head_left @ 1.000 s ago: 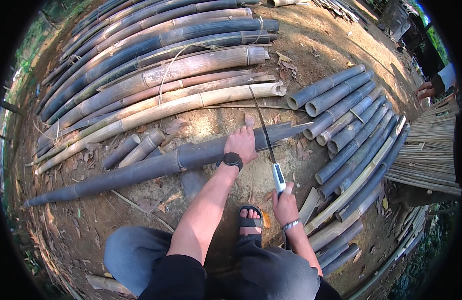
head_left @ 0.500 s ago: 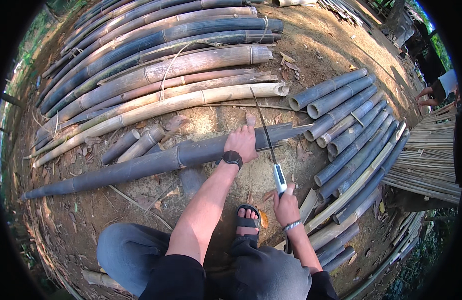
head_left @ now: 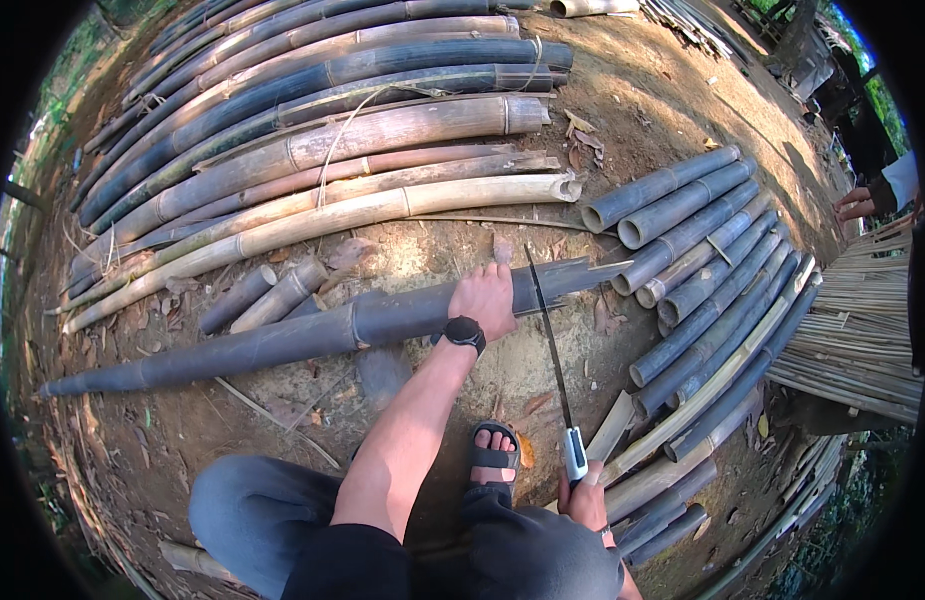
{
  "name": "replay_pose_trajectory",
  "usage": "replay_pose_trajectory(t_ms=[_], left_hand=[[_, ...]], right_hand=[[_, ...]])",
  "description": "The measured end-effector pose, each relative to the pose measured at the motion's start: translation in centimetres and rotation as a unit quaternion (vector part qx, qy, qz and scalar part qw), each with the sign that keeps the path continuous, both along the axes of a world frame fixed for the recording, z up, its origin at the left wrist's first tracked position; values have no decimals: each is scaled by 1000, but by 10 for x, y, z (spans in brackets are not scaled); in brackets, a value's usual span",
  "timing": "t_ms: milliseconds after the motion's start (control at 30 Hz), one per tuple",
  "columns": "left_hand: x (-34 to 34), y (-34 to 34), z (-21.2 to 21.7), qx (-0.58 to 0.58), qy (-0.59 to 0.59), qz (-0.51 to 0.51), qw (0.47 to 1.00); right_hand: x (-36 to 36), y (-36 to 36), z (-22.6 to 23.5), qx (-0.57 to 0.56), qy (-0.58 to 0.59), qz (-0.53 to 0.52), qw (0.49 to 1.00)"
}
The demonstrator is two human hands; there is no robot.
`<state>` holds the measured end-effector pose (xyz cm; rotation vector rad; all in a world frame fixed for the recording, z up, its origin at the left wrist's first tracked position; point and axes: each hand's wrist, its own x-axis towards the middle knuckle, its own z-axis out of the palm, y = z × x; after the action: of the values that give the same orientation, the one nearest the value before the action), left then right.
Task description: The person saws through a bamboo stalk held across their lap, eventually cutting off a small segment.
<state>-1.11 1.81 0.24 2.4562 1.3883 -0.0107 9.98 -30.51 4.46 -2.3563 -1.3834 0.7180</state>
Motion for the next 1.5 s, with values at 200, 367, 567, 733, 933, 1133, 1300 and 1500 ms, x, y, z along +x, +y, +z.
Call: replay_pose_trajectory(t_ms=[200, 367, 567, 733, 933, 1133, 1300, 1500], left_hand=[[5, -3, 5, -6, -16, -16, 1000], [-4, -4, 5, -13, -1, -11, 1000], [-1, -3, 3, 0, -17, -16, 1000], [-1, 2, 3, -17, -7, -5, 1000], [-3, 2, 4, -16, -4, -11, 1000], [5, 0, 6, -9, -8, -13, 1000], [-1, -3, 5, -11, -13, -17, 1000], [1, 8, 5, -19, -3, -7, 1000]], right_hand=[[1, 98, -20, 35, 18, -3, 999], [-12, 0, 15, 7, 7, 0, 1000], [5, 114, -25, 30, 5, 11, 999], [-5, -5, -7, 2, 6, -8, 1000], [-8, 85, -13, 5, 7, -3, 1000], [-2, -6, -2, 11, 8, -22, 1000], [2, 108, -22, 24, 10, 3, 1000], [-3, -19, -9, 43, 24, -2, 999]])
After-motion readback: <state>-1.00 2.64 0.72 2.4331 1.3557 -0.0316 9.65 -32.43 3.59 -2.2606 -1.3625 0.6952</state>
